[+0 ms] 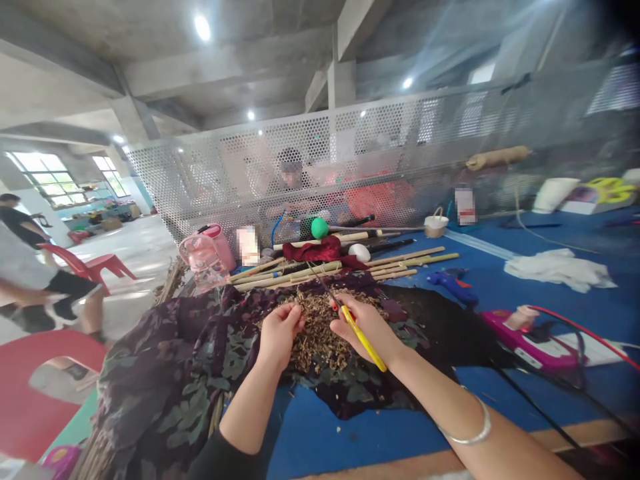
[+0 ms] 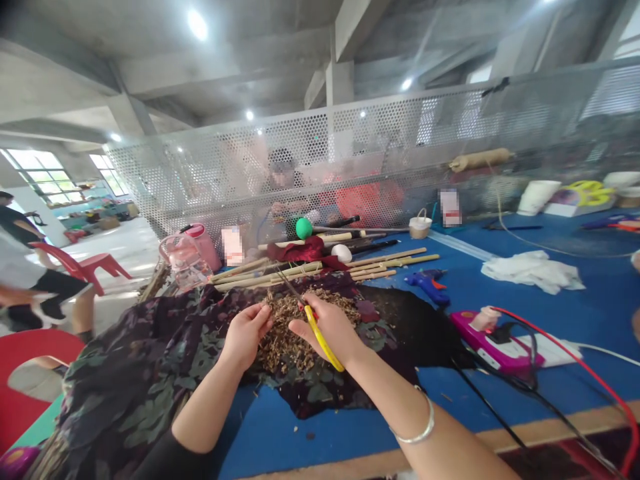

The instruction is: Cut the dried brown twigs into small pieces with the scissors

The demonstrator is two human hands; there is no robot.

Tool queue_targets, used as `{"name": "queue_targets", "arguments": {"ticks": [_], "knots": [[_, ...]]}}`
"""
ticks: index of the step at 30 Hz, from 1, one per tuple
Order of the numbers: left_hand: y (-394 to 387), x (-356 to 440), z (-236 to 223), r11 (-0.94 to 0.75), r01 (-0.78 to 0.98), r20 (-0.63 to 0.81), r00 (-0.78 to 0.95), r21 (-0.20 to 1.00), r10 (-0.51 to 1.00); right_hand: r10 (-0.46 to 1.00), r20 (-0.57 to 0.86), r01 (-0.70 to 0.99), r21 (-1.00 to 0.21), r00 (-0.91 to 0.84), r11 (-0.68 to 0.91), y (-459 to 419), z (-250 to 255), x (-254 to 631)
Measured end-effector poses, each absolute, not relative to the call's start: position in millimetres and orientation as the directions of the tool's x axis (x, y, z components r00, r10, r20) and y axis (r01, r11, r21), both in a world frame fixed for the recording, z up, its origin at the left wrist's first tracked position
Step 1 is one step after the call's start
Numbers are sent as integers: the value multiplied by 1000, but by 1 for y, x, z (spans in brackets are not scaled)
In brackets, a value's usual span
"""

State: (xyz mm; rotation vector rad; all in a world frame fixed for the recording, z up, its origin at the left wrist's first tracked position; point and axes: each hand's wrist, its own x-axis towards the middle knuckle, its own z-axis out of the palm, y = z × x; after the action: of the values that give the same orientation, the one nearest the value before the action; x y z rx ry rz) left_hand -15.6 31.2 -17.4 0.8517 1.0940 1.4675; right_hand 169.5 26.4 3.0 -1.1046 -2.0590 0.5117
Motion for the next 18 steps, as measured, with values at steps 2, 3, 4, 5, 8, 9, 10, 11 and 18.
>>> {"name": "queue_targets", "arguments": {"ticks": [2, 3, 4, 5, 8, 9, 10, 11, 18], "knots": [[31, -15, -14, -25, -465, -72, -191, 885, 979, 853, 379, 646, -558, -360, 521, 24, 4, 169], [30, -14, -12, -36, -514, -81, -203, 857, 976, 856, 369, 686, -517, -362, 513, 23, 4, 169], [29, -14, -9, -50, -551, -84, -215, 833, 973, 856, 360, 718, -472, -372, 511, 22, 3, 169], [29, -15, -7, -61, -578, -85, -223, 814, 971, 854, 353, 744, -430, -382, 511, 21, 2, 170], [27, -14, -3, -79, -616, -78, -225, 784, 971, 853, 336, 784, -357, -400, 508, 18, -1, 168], [26, -13, -3, -81, -615, -69, -216, 785, 974, 852, 333, 785, -353, -403, 509, 18, -1, 167], [25, -12, -3, -79, -607, -58, -202, 791, 978, 850, 332, 781, -355, -409, 514, 17, -1, 166], [24, -11, -4, -71, -591, -47, -183, 804, 982, 846, 334, 774, -360, -415, 522, 17, -2, 165], [20, -5, -12, -27, -409, 9, -46, 912, 999, 857, 328, 783, -366, -397, 503, 15, 2, 160]]}}
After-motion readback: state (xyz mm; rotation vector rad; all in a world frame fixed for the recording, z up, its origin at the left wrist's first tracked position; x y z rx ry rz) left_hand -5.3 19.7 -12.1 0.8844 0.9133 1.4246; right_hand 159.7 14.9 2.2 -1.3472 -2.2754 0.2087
